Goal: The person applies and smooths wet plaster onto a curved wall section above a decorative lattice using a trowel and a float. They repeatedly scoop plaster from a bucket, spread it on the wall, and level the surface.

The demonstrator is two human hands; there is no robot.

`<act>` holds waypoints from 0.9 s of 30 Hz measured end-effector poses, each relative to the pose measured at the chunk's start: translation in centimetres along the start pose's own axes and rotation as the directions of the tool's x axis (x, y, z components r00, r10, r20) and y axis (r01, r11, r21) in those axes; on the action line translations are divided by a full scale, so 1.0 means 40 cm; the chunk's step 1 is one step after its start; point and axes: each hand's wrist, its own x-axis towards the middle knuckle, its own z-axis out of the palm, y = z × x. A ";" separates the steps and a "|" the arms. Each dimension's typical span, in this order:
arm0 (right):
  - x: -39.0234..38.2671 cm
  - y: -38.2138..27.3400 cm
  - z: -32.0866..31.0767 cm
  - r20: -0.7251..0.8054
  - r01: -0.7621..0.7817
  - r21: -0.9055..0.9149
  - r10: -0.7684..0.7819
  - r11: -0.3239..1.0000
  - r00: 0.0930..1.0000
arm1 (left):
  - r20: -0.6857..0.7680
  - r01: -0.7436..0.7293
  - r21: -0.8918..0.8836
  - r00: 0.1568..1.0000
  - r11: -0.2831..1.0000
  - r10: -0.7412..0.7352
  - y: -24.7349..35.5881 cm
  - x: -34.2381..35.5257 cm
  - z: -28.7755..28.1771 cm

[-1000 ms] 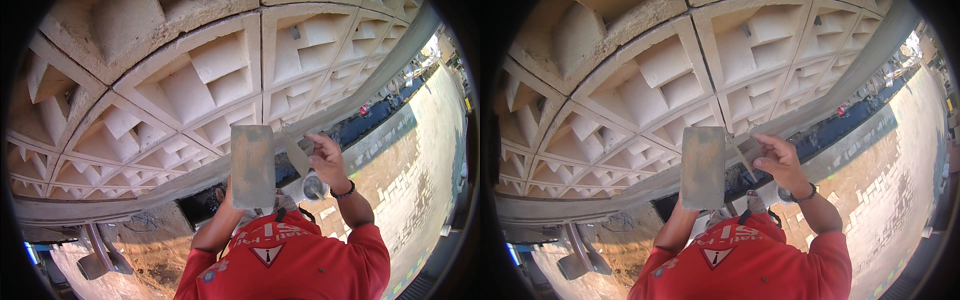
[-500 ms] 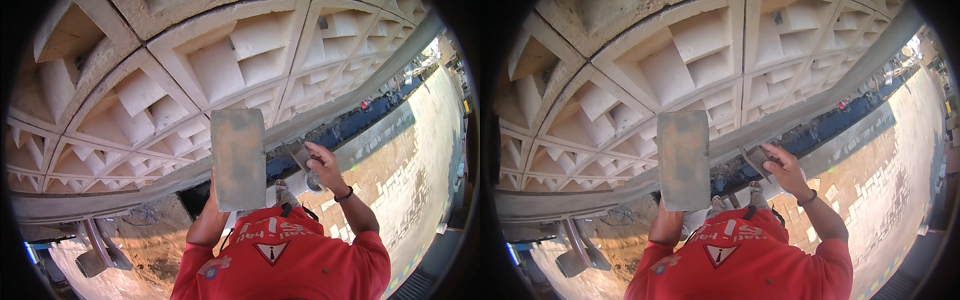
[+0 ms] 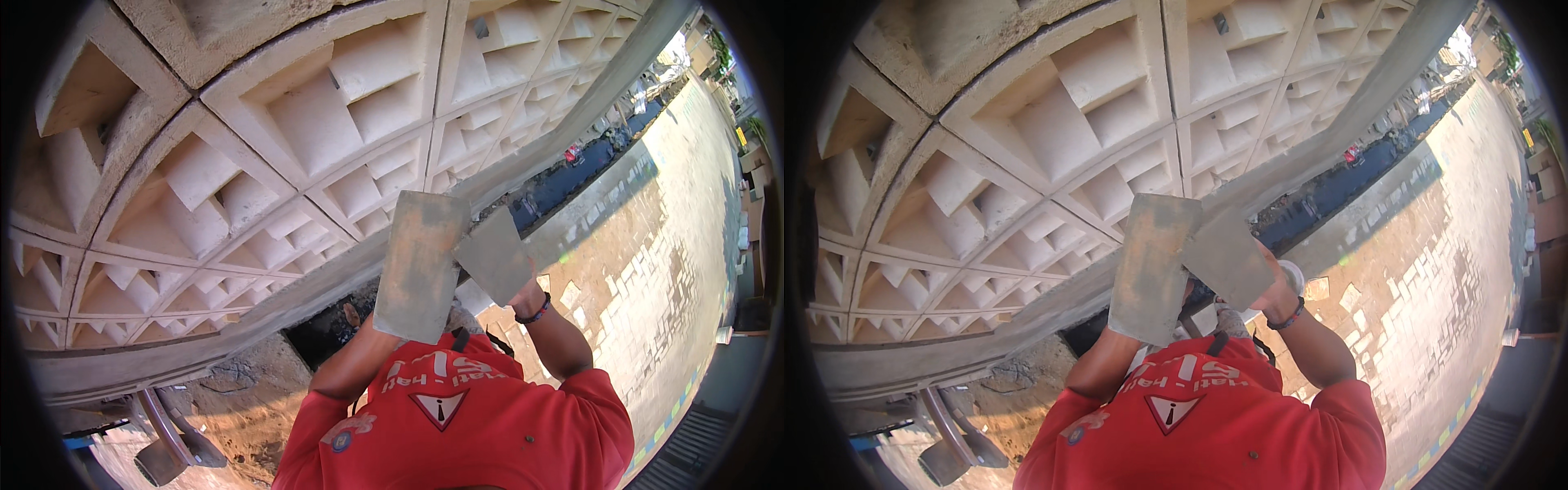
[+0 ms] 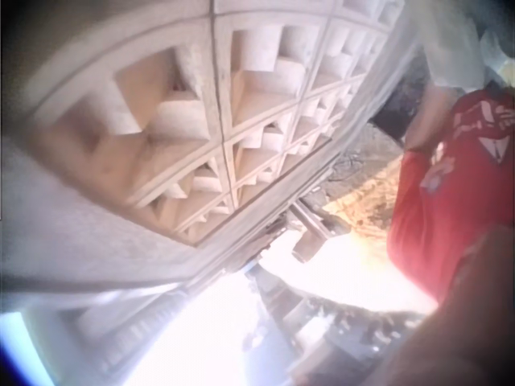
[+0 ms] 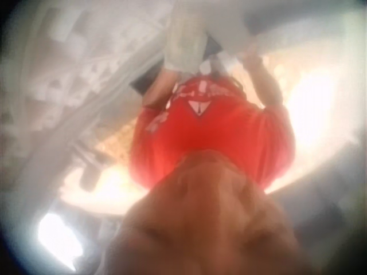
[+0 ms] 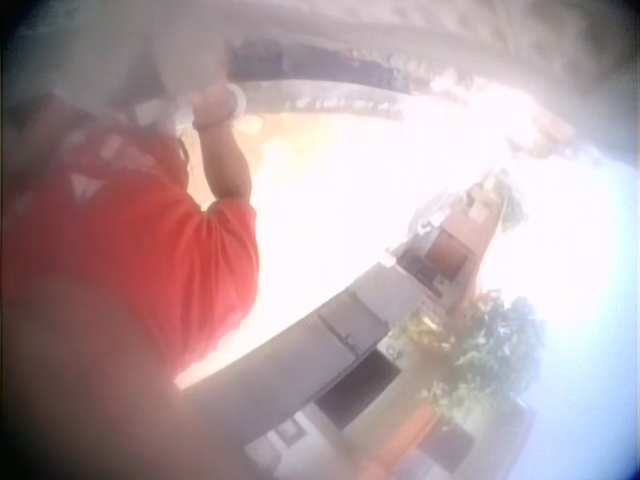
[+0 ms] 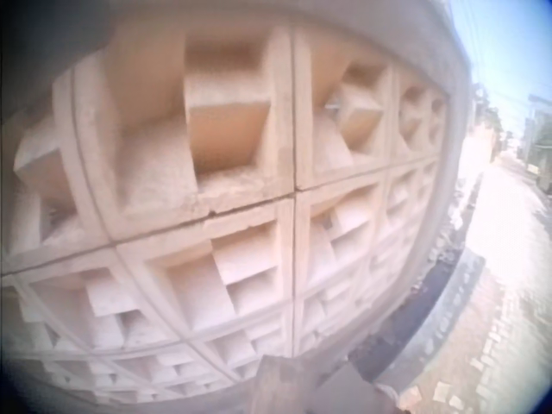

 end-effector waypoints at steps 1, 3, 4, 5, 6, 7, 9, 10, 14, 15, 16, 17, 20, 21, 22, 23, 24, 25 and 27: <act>-0.011 0.002 -0.012 -0.018 0.004 -0.016 -0.005 1.000 1.000 | 0.043 0.008 -0.200 0.999 0.980 0.001 -0.022 0.001 -0.006; -0.031 0.005 -0.044 -0.084 0.014 -0.017 -0.015 1.000 0.996 | 0.154 0.079 -0.542 0.988 0.836 0.006 -0.012 0.001 -0.007; -0.042 0.007 -0.065 -0.132 0.020 -0.002 -0.020 1.000 0.991 | 0.220 0.136 -0.673 0.975 0.727 0.022 0.001 -0.001 -0.007; -0.046 0.008 -0.067 -0.181 0.026 0.013 -0.023 1.000 0.983 | 0.280 0.198 -0.779 0.959 0.595 0.048 0.020 -0.005 -0.006; -0.048 0.008 -0.064 -0.214 0.021 -0.017 -0.024 1.000 0.977 | 0.333 0.263 -0.855 0.939 0.447 0.085 0.034 -0.008 -0.004; -0.051 0.007 -0.054 -0.247 0.013 -0.047 -0.025 0.999 0.969 | 0.345 0.266 -0.868 0.930 0.420 0.125 0.029 -0.008 -0.004; -0.052 0.007 -0.018 -0.262 -0.003 -0.117 -0.028 0.993 0.965 | 0.344 0.210 -0.844 0.918 0.493 0.199 -0.002 -0.006 -0.010; -0.049 0.001 0.002 -0.244 -0.013 -0.158 -0.026 0.987 0.970 | 0.373 0.246 -0.845 0.908 0.475 0.194 -0.015 -0.003 -0.015; -0.063 -0.024 -0.023 -0.234 -0.073 -0.307 -0.001 0.949 0.972 | 0.465 0.406 -0.821 0.884 0.400 0.056 -0.045 0.005 -0.048; -0.068 -0.030 -0.034 -0.253 -0.078 -0.327 -0.008 0.942 0.968 | 0.366 0.279 -0.729 0.931 0.626 0.011 -0.060 0.002 -0.060; -0.073 -0.035 -0.040 -0.293 -0.070 -0.329 -0.031 0.942 0.956 | 0.257 0.153 -0.567 0.966 0.810 -0.003 -0.067 0.000 -0.066; -0.079 -0.041 -0.043 -0.322 -0.057 -0.340 -0.059 0.939 0.945 | 0.363 0.254 -0.700 0.931 0.668 0.027 -0.056 0.007 -0.068; -0.104 -0.076 -0.062 -0.394 0.004 -0.389 -0.170 0.921 0.903 | 0.466 0.418 -0.858 0.877 0.298 0.113 -0.012 0.025 -0.063; -0.121 -0.094 -0.078 -0.407 0.039 -0.419 -0.226 0.907 0.885 | 0.457 0.416 -0.867 0.883 0.273 0.105 -0.011 0.032 -0.062; -0.136 -0.116 -0.105 -0.420 0.073 -0.449 -0.283 0.890 0.863 | 0.423 0.386 -0.878 0.903 0.283 0.079 -0.029 0.030 -0.070; -0.161 -0.138 -0.139 -0.435 0.103 -0.479 -0.338 0.871 0.834 | 0.369 0.335 -0.883 0.929 0.329 0.043 -0.055 0.029 -0.077; -0.194 -0.164 -0.184 -0.488 0.083 -0.516 -0.372 0.852 0.789 | 0.314 0.288 -0.874 0.949 0.391 0.002 -0.087 0.028 -0.082; -0.235 -0.190 -0.244 -0.536 0.070 -0.549 -0.415 0.833 0.735 | 0.259 0.247 -0.846 0.965 0.472 -0.040 -0.122 0.028 -0.092; -0.332 -0.213 -0.359 -0.640 0.021 -0.572 -0.462 0.820 0.615 | 0.138 0.180 -0.765 0.984 0.619 -0.116 -0.206 0.012 -0.114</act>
